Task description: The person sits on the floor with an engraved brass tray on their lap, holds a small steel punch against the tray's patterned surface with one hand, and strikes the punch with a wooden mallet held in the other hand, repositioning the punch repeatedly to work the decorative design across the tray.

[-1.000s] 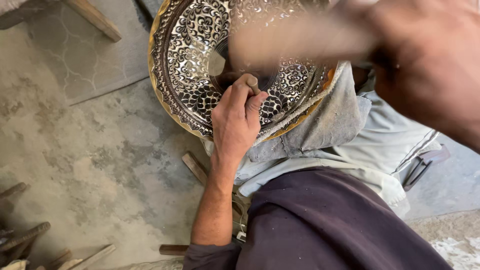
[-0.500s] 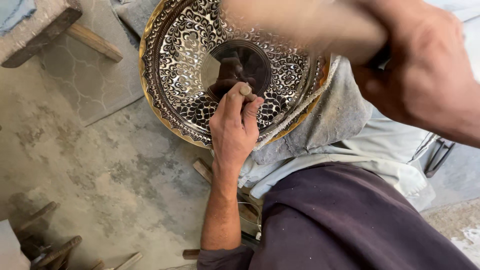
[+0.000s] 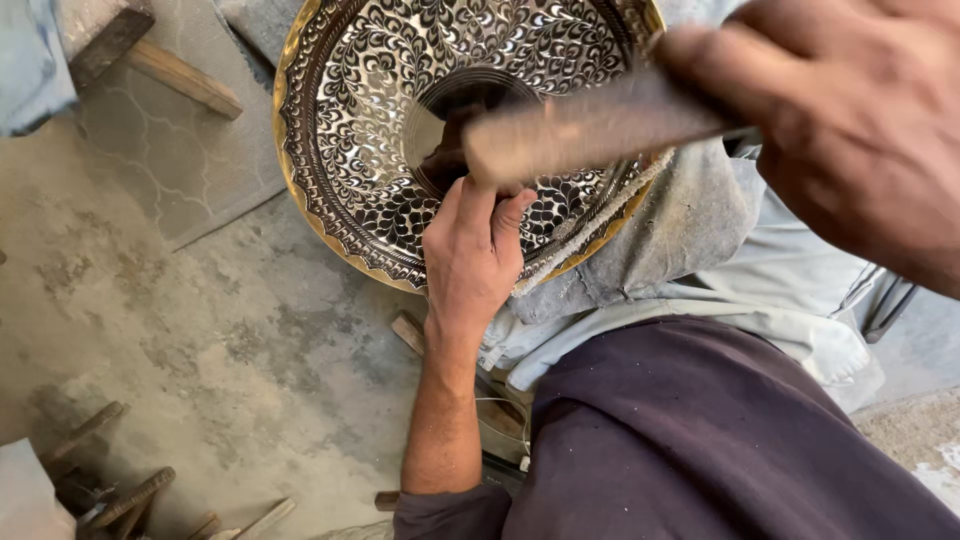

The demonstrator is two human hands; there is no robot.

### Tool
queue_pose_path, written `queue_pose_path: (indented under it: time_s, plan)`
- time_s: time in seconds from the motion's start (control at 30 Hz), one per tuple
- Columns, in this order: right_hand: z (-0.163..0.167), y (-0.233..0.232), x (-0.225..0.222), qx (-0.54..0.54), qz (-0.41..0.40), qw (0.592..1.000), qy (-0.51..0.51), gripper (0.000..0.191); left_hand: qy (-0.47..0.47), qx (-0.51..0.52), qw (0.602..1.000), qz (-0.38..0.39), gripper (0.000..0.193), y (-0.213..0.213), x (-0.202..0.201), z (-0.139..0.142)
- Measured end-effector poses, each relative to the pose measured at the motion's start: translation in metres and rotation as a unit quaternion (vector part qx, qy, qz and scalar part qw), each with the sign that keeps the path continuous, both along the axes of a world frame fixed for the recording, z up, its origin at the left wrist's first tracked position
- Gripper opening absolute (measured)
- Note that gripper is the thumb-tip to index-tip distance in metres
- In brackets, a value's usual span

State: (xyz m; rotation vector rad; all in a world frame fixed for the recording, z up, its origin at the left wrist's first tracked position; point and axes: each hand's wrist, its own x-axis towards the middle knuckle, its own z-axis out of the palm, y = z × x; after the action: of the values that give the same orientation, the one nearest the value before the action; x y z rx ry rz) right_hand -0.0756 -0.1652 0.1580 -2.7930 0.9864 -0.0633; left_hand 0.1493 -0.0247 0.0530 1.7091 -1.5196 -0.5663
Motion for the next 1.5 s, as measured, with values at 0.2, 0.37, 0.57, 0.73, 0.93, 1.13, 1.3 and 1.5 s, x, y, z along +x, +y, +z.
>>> queue_pose_path:
  time_s: [0.2, 0.37, 0.57, 0.73, 0.93, 1.13, 1.3, 1.5]
  plan:
    - [-0.006, 0.001, 0.000, 0.023, -0.036, 0.999, 0.009, 0.051, -0.003, 0.004, 1.000, -0.017, 0.024, 0.001, 0.005, -0.001]
    - [-0.013, 0.005, -0.005, -0.041, -0.018, 0.999, 0.011, 0.049, -0.041, 0.006, 0.999, -0.036, 0.026, 0.002, 0.009, -0.001]
    - [-0.006, 0.010, 0.009, 0.135, -0.091, 0.972, -0.169, 0.054, -0.028, 0.007, 0.999, -0.040, 0.027, 0.000, 0.012, -0.003]
    - [0.004, 0.016, 0.013, 0.111, -0.111, 0.975, -0.155, 0.050, -0.012, 0.022, 0.999, -0.042, 0.028, 0.000, 0.013, -0.002]
    - [0.008, 0.021, 0.011, -0.022, -0.067, 0.997, 0.009, 0.057, -0.017, 0.027, 0.998, -0.046, 0.026, -0.002, 0.017, -0.001]
    - [0.003, 0.030, 0.006, 0.006, -0.110, 0.990, 0.087, 0.054, 0.015, 0.039, 0.998, -0.057, 0.025, -0.005, 0.020, 0.002]
    - [-0.006, 0.038, -0.001, 0.023, -0.132, 0.991, 0.006, 0.056, -0.010, 0.032, 0.997, -0.065, 0.031, -0.007, 0.023, 0.004]
    - [-0.020, 0.045, -0.011, 0.035, -0.142, 0.988, -0.043, 0.054, -0.019, 0.035, 0.996, -0.080, 0.032, -0.009, 0.024, 0.003]
